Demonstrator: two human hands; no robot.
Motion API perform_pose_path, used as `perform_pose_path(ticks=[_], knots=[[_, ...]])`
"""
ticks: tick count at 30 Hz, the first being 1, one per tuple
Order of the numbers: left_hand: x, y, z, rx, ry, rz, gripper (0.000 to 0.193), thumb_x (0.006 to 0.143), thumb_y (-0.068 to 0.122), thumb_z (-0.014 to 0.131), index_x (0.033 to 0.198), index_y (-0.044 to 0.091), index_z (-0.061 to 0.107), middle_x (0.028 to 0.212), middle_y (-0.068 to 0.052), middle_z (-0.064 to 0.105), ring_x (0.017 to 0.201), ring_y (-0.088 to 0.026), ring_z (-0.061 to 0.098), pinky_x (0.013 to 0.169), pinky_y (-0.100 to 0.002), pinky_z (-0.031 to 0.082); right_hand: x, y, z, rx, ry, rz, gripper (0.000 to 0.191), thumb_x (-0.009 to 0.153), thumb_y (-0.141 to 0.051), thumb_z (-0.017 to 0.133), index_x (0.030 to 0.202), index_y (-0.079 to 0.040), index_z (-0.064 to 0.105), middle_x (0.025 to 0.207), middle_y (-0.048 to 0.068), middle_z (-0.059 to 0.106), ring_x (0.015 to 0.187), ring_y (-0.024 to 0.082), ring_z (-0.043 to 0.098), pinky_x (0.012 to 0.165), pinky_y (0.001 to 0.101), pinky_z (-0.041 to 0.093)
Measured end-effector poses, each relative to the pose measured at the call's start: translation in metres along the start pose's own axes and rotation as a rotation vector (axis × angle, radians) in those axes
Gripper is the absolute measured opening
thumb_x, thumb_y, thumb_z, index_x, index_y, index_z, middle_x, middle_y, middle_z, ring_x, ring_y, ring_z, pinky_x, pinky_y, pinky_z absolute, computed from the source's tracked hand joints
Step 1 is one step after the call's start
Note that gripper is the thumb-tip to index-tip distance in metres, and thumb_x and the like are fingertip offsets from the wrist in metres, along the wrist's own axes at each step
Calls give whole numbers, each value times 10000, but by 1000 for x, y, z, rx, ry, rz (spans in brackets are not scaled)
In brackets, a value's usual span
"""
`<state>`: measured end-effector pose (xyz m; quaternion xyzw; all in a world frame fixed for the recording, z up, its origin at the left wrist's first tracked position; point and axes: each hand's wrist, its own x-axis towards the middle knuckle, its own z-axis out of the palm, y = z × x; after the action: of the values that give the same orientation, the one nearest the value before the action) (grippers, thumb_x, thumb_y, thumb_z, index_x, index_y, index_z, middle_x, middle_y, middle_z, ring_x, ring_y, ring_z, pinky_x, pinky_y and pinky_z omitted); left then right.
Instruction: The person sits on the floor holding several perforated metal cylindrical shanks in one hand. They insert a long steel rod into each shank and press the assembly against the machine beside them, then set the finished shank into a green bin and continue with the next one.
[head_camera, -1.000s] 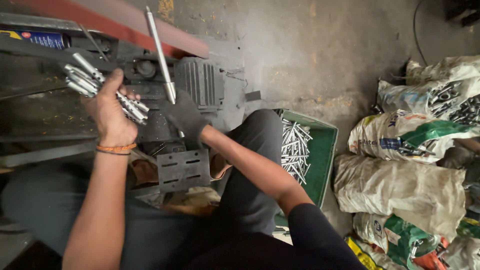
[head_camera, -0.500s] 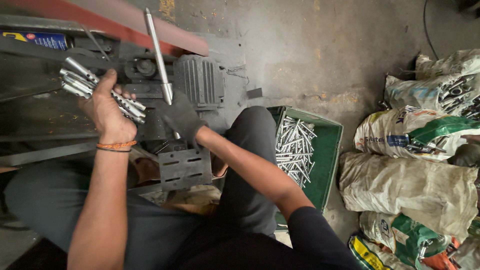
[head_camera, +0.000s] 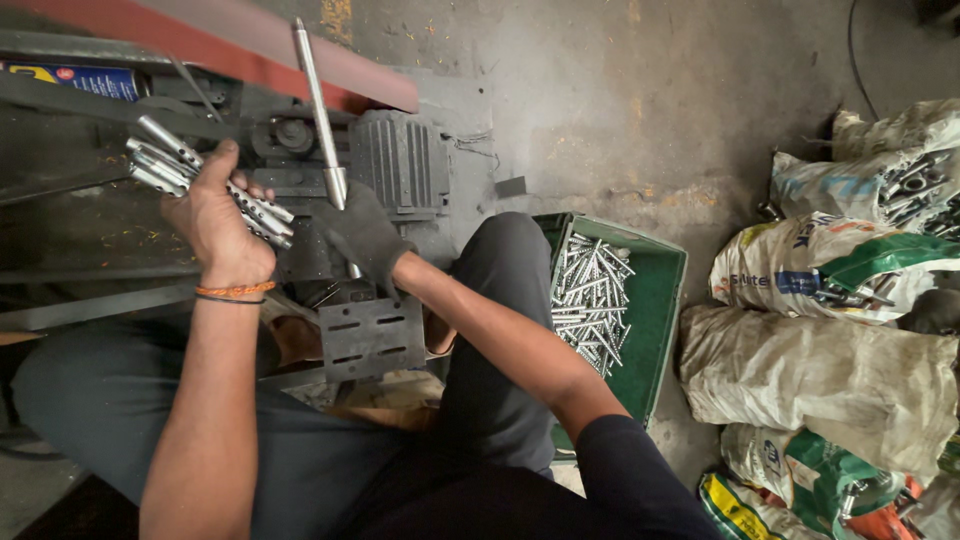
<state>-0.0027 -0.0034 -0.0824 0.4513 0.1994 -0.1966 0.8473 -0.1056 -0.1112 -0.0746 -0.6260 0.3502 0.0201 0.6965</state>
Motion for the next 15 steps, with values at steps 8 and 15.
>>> perform_pose_path(ticks=[8, 15], knots=[[1, 1, -1, -7, 30, -12, 196, 871, -23, 786, 897, 25, 598, 642, -44, 561, 492, -144, 536, 480, -320, 522, -3, -4, 0, 32, -13, 17, 185, 899, -145, 572, 821, 4, 495, 525, 94, 538, 346, 221, 559, 306, 389, 475], [1, 3, -1, 0, 11, -18, 160, 879, -15, 780, 889, 24, 624, 647, -39, 555, 500, -140, 528, 488, -314, 513, 10, 11, 1, 13, 1, -12, 182, 878, -155, 583, 831, 10, 520, 528, 89, 553, 351, 214, 568, 304, 391, 478]])
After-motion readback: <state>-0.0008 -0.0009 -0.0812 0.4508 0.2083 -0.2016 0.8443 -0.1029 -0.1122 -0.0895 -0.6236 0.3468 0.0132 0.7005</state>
